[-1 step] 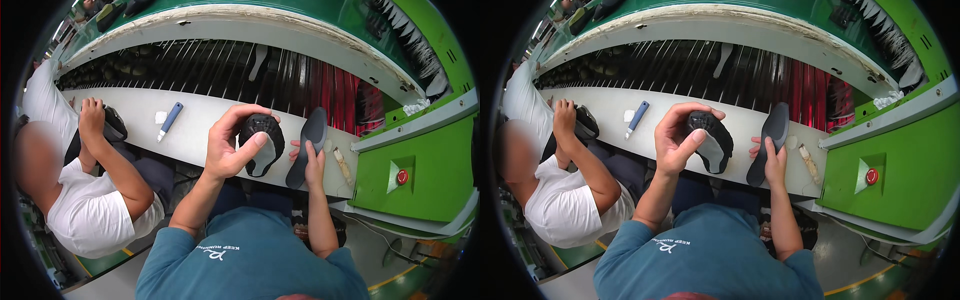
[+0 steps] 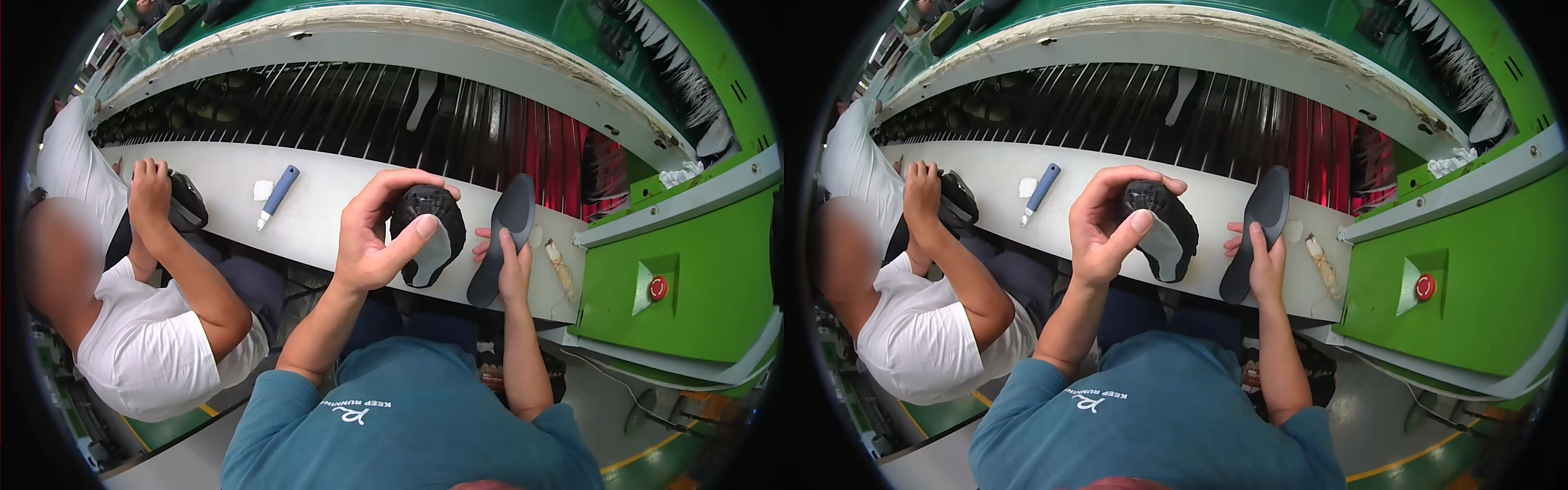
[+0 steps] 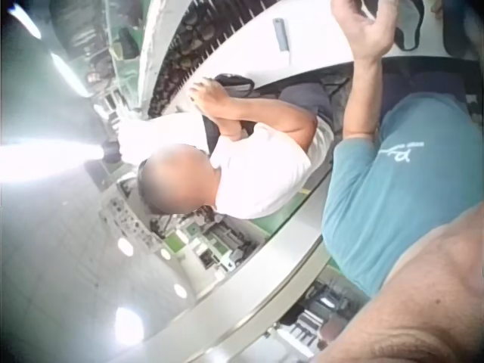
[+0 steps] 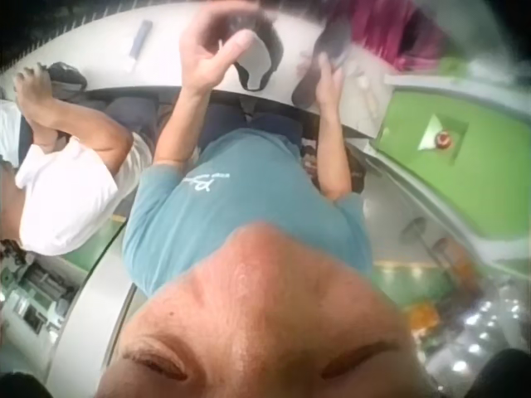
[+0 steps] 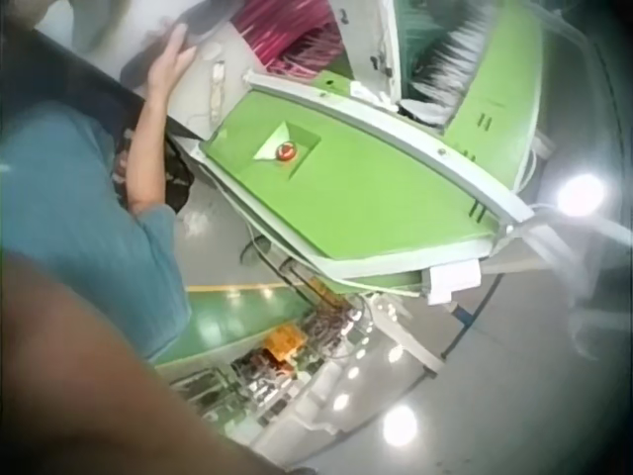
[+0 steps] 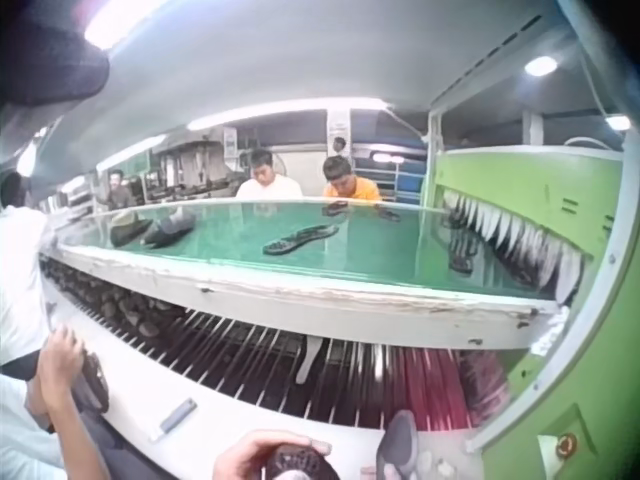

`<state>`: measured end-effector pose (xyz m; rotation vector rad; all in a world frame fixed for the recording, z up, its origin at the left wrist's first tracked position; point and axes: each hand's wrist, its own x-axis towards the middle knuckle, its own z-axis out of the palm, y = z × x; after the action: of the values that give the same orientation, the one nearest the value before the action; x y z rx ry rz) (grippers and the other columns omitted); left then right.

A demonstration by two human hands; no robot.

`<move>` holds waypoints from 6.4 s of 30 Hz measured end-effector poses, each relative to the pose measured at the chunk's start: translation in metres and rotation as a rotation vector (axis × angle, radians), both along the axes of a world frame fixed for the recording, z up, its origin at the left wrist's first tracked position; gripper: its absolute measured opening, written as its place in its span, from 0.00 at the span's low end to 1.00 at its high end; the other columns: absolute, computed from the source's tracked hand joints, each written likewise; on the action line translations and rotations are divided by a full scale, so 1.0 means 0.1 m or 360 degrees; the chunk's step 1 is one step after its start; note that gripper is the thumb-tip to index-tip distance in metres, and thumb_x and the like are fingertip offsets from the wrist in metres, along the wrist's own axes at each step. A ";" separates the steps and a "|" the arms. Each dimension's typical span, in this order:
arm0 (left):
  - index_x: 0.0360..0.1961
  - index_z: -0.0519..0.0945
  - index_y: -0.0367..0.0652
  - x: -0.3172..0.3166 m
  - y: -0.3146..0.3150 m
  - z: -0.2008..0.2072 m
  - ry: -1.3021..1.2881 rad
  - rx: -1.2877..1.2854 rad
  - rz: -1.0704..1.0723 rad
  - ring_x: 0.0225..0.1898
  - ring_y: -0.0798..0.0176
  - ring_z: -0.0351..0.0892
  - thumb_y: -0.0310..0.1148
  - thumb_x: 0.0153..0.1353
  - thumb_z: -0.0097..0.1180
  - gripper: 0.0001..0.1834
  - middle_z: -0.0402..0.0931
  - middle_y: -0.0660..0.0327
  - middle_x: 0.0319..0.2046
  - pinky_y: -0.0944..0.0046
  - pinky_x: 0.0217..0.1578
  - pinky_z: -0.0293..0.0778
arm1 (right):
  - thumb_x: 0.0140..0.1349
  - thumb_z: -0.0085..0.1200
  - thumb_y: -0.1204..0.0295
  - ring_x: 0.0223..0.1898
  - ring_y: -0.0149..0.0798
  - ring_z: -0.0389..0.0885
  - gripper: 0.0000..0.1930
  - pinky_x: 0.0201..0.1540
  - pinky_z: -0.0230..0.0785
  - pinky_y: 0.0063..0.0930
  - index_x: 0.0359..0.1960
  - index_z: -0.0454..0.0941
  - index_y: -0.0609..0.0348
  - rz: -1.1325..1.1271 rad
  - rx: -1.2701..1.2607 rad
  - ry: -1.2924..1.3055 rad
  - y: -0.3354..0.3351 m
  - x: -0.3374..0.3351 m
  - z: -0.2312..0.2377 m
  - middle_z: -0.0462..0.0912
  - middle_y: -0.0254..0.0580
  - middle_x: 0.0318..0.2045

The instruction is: The person assembles footwear on a factory assembly line by pressing black insoles into the footbeds of green clogs. They repeatedly pick up a clog, insert the insole, and press it firmly into place with their thumbs before moving to the next unit.

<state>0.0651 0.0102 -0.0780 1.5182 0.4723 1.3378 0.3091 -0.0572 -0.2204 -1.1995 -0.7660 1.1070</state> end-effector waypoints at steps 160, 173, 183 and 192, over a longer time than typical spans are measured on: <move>0.62 0.76 0.33 0.43 -0.13 0.02 0.0239 0.0463 0.0316 0.29 0.63 0.84 0.24 0.71 0.63 0.20 0.85 0.55 0.36 0.63 0.34 0.79 | 0.84 0.28 0.32 0.16 0.23 0.49 0.34 0.18 0.47 0.23 0.39 0.67 0.52 0.0650 0.1394 0.0434 0.59 -0.52 2.26 0.59 0.23 0.17; 0.58 0.83 0.37 0.47 -0.19 0.04 0.0226 0.0728 0.0195 0.44 0.51 0.93 0.15 0.63 0.62 0.22 0.89 0.46 0.48 0.59 0.44 0.87 | 0.87 0.25 0.36 0.16 0.22 0.54 0.34 0.19 0.47 0.20 0.48 0.72 0.53 0.0495 0.0917 0.0674 0.37 -0.19 2.38 0.59 0.25 0.19; 0.55 0.86 0.40 0.35 -0.02 -0.04 0.0055 0.0644 0.0207 0.42 0.55 0.94 0.11 0.62 0.58 0.22 0.88 0.48 0.49 0.62 0.43 0.89 | 0.76 0.63 0.51 0.49 0.55 0.82 0.24 0.56 0.75 0.48 0.65 0.88 0.49 -0.0454 -0.0355 -0.2546 -0.57 1.44 0.06 0.82 0.49 0.47; 0.54 0.86 0.41 0.44 -0.11 0.01 0.0129 0.0740 0.0167 0.39 0.58 0.94 0.14 0.62 0.68 0.20 0.89 0.49 0.49 0.64 0.37 0.89 | 0.65 0.73 0.47 0.59 0.57 0.79 0.38 0.61 0.75 0.52 0.73 0.80 0.52 -0.0215 -0.0337 -0.2269 -0.03 0.60 0.40 0.79 0.49 0.58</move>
<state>0.1090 -0.0003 -0.0771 1.9543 0.3049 1.5447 0.3691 -0.0598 -0.1800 -2.1652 -1.5857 0.0395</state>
